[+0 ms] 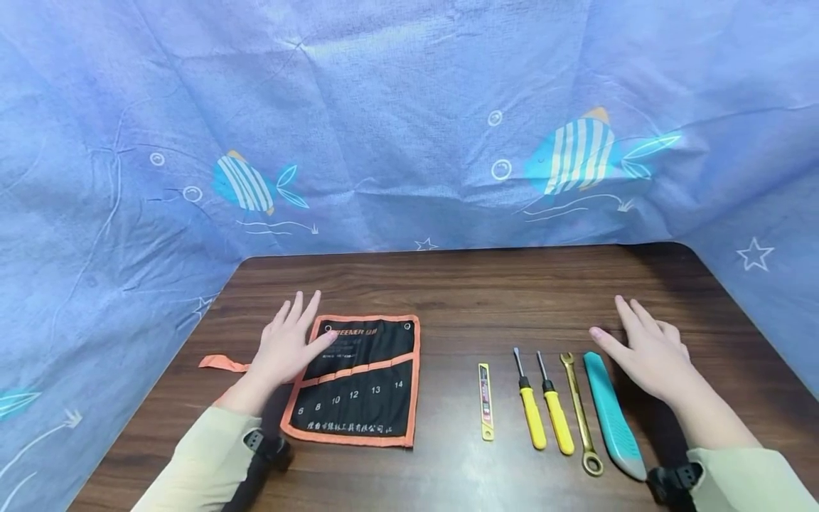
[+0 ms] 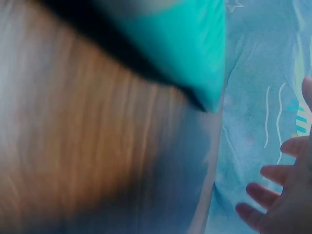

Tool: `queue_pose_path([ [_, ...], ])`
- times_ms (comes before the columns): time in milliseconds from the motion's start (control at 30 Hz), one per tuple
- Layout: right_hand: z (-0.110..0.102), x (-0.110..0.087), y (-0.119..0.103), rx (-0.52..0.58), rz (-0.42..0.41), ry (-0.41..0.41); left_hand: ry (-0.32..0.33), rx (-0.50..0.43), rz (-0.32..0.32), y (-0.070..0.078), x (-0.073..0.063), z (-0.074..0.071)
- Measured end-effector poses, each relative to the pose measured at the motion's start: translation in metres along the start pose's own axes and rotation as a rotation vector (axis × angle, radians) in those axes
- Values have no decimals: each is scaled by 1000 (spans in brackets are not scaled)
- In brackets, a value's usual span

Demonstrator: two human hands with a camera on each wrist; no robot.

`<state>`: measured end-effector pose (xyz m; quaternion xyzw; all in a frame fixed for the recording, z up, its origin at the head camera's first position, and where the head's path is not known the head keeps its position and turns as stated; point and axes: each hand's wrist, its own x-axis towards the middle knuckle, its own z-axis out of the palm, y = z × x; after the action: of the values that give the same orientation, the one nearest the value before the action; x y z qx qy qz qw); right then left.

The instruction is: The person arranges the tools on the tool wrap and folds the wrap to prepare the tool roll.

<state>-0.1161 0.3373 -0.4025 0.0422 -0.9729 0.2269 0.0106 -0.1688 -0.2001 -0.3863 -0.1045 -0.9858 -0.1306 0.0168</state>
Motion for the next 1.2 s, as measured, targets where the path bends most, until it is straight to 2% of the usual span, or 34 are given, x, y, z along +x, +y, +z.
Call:
queue_pose_path([
  [167,0,-3,-4,122,-21,9,-20,-223,-48,5,-2,2],
  [333,-1,-8,-9,155,25,-26,-1,-313,-56,7,-5,6],
  [500,1,-14,-9,179,44,-66,30,-354,-51,7,-10,12],
  [733,5,-25,-8,198,56,-110,80,-411,-6,15,-21,18],
  [967,8,-30,-8,196,61,-118,75,-403,46,25,-29,26],
  [1200,10,-35,-10,191,72,-129,78,-432,42,27,-32,34],
])
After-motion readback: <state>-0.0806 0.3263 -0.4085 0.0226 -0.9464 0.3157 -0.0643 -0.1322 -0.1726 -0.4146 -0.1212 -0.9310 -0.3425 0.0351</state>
